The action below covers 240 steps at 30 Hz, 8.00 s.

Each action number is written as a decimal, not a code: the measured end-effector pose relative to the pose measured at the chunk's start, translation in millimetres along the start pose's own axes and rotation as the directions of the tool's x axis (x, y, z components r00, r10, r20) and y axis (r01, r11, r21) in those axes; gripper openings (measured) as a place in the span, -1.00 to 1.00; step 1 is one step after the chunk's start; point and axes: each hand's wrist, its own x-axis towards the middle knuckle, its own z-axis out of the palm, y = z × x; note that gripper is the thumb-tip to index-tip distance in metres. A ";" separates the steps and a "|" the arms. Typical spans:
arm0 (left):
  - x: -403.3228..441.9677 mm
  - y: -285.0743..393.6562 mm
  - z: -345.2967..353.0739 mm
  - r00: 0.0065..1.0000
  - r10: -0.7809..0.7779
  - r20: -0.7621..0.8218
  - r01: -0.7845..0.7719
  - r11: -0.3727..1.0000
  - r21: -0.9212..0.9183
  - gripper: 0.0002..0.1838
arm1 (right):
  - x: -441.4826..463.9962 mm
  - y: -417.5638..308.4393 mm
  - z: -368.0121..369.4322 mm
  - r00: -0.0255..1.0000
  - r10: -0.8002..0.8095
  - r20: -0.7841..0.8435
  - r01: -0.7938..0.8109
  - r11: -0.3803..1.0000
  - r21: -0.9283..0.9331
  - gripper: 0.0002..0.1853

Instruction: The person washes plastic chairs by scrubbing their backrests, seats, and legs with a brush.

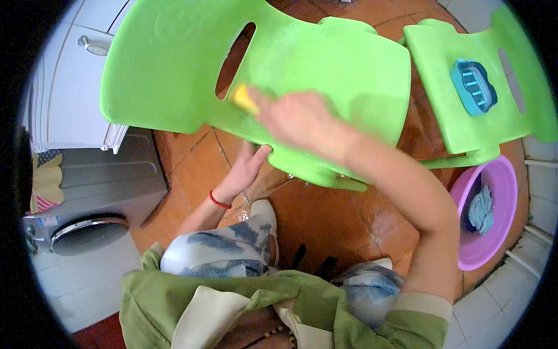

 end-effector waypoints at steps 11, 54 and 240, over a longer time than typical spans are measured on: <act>0.1 9.4 -0.9 1.000 -0.005 0.016 0.005 1.000 0.005 -0.32 | 23.9 43.3 -1.3 0.972 0.234 -0.026 -0.236 0.964 -0.123 -0.52; -3.9 3.1 1.1 1.000 -0.030 -0.008 0.030 0.995 -0.093 -0.36 | -70.1 -4.0 -16.7 1.000 -0.015 -0.023 0.010 0.974 -0.225 -0.46; 29.9 42.9 -125.5 0.870 0.412 -0.272 -0.328 0.893 0.307 -0.65 | 41.3 -141.4 -45.0 0.796 0.025 0.604 0.374 0.764 -0.525 -0.62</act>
